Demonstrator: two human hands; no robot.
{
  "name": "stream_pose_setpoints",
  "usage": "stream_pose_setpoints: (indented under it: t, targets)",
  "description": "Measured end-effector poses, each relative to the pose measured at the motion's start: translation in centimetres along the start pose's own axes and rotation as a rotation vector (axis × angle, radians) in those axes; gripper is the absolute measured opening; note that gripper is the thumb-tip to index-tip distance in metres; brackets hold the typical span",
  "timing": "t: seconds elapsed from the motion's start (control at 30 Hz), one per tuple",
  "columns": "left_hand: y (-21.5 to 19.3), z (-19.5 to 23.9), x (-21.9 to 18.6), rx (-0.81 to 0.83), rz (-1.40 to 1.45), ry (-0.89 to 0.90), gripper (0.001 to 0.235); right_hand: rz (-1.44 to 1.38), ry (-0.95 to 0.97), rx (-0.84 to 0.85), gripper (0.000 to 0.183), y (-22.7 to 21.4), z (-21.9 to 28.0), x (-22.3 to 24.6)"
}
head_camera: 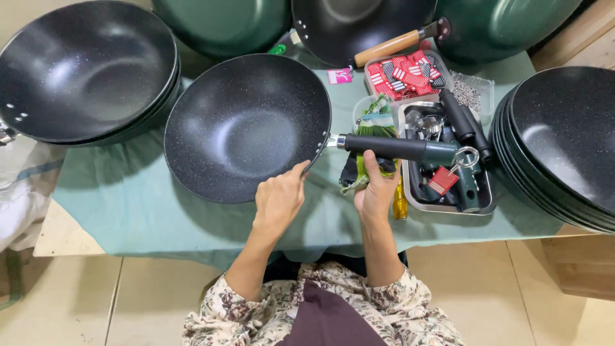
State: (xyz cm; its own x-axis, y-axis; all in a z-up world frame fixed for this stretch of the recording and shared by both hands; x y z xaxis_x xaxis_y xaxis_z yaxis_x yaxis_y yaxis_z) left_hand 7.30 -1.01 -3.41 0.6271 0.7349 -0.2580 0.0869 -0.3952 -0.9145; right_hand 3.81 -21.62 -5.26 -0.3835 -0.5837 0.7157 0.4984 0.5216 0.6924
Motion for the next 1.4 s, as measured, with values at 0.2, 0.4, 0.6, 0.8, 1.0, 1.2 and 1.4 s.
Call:
stream_pose_setpoints:
  t: [0.2, 0.4, 0.6, 0.8, 1.0, 1.2, 1.4]
  targets:
    - [-3.0, -1.0, -1.6, -0.076, 0.146, -0.041, 0.025, 0.118, -0.261, 0.180, 0.055, 4.4, 1.3, 3.8]
    - [-8.8, -2.1, -1.1, -0.323, 0.685, -0.129, 0.019, 0.240, -0.315, 0.252, 0.060, 6.5, 2.9, 5.9]
    - [-10.0, -2.7, 1.5, -0.598, 1.216, -0.089, 0.015, 0.263, -0.301, 0.252, 0.059, 6.4, 2.2, 4.6]
    - [-8.5, -2.3, 5.2, -0.809, 1.524, -0.117, 0.014, 0.292, -0.326, 0.259, 0.059, 6.9, 2.2, 4.0]
    - [-6.9, -1.1, 8.2, -0.979, 1.710, -0.258, 0.019, 0.427, -0.357, 0.290, 0.061, 8.8, 3.4, 4.1]
    - [-4.8, -0.2, 9.8, -1.159, 1.608, -0.349, 0.027, 0.844, -0.788, 0.419, 0.076, 11.2, 5.9, 2.9]
    - [-5.6, 0.8, 9.3, -1.271, 1.440, -0.449, 0.042, 1.175, -1.339, 0.556, 0.071, 15.6, 10.7, -2.4]
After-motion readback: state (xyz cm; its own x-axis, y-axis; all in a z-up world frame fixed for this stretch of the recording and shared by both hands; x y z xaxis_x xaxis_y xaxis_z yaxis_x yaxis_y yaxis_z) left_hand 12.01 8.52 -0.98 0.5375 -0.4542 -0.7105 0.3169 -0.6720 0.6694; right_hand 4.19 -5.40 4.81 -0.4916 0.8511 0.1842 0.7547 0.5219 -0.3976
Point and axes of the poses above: each hand's wrist, its own z-axis away from the middle knuckle, its own y-axis out of the palm, x = y × z, the point moved 6 cm from there along -z, towards the middle knuckle, and after that the axes turned 14 degrees about y, right-handed, at the moved point
